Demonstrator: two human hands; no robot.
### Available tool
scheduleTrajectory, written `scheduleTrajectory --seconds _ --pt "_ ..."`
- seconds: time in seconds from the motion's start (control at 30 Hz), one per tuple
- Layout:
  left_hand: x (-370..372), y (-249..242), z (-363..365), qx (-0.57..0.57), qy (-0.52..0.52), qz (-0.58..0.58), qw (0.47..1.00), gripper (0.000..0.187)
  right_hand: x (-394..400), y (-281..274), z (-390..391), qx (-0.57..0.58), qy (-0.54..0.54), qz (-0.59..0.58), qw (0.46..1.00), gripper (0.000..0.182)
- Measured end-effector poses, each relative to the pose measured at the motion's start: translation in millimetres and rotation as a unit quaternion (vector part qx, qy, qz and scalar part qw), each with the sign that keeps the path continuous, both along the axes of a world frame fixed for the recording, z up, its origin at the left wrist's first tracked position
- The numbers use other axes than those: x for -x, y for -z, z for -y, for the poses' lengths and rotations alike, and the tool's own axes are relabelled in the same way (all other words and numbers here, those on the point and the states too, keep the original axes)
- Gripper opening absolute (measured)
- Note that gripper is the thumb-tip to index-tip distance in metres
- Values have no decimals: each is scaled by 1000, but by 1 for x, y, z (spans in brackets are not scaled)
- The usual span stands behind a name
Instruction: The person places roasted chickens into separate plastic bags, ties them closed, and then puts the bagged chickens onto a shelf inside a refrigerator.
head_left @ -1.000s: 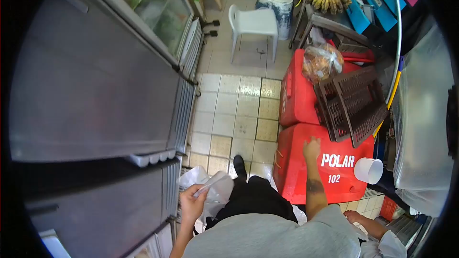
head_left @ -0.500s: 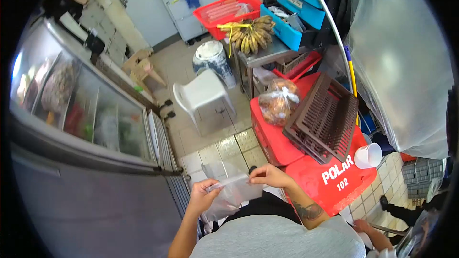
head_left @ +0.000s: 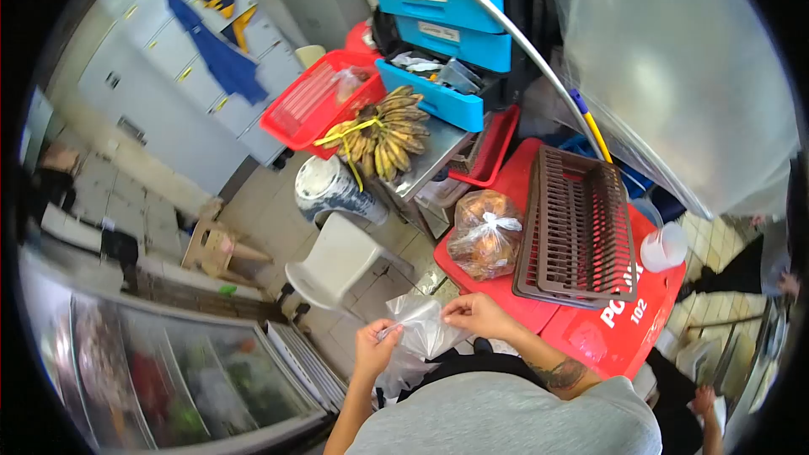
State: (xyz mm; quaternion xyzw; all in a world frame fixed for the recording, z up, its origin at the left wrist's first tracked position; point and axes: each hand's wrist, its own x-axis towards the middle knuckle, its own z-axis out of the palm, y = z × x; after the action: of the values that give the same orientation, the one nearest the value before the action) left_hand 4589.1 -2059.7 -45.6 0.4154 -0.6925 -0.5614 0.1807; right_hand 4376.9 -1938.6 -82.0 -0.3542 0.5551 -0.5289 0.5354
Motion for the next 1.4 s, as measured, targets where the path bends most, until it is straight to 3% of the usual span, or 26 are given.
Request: scheduleTrajectory --seconds 0.13,0.23,0.3,0.37,0.4,0.5,0.6,0.77,0.97,1.03,1.1,1.23,1.4 --pt "40 10 92 61 123 -41 990 9 23 2 13 -2 104 -54 993 13" --pt "83 -40 164 195 180 -43 963 9 34 0 23 -38 237 -79 968 10" --pt "116 -77 217 274 143 -69 949 10 45 3 21 -55 340 -120 931 9" --pt "150 -134 261 464 95 -98 875 11 52 -17 17 -75 425 -100 896 8" --pt "169 -152 289 586 48 -151 794 13 55 -12 11 -72 460 -122 877 6" --pt "216 -227 316 659 -41 -268 701 12 51 -18 -3 -71 558 -79 823 4" --pt "260 -248 318 644 5 -353 679 15 46 -9 -18 -73 602 -44 794 5" --pt "349 -186 342 641 84 -360 673 15 57 16 -31 -42 628 -67 774 7" --pt "407 -124 403 741 176 -216 612 22 56 -19 -21 -64 676 -93 728 14" --pt "411 -122 444 753 99 -187 623 24 53 -18 -22 -94 680 -115 718 15" --pt "407 -124 489 757 34 -158 634 24 51 -10 -16 -53 709 -84 699 15" --pt "394 -122 569 754 -1 -146 641 25 60 -7 14 6 724 -31 689 15" --pt "381 -43 664 632 150 -15 760 23 82 -26 75 -16 718 -54 694 15"
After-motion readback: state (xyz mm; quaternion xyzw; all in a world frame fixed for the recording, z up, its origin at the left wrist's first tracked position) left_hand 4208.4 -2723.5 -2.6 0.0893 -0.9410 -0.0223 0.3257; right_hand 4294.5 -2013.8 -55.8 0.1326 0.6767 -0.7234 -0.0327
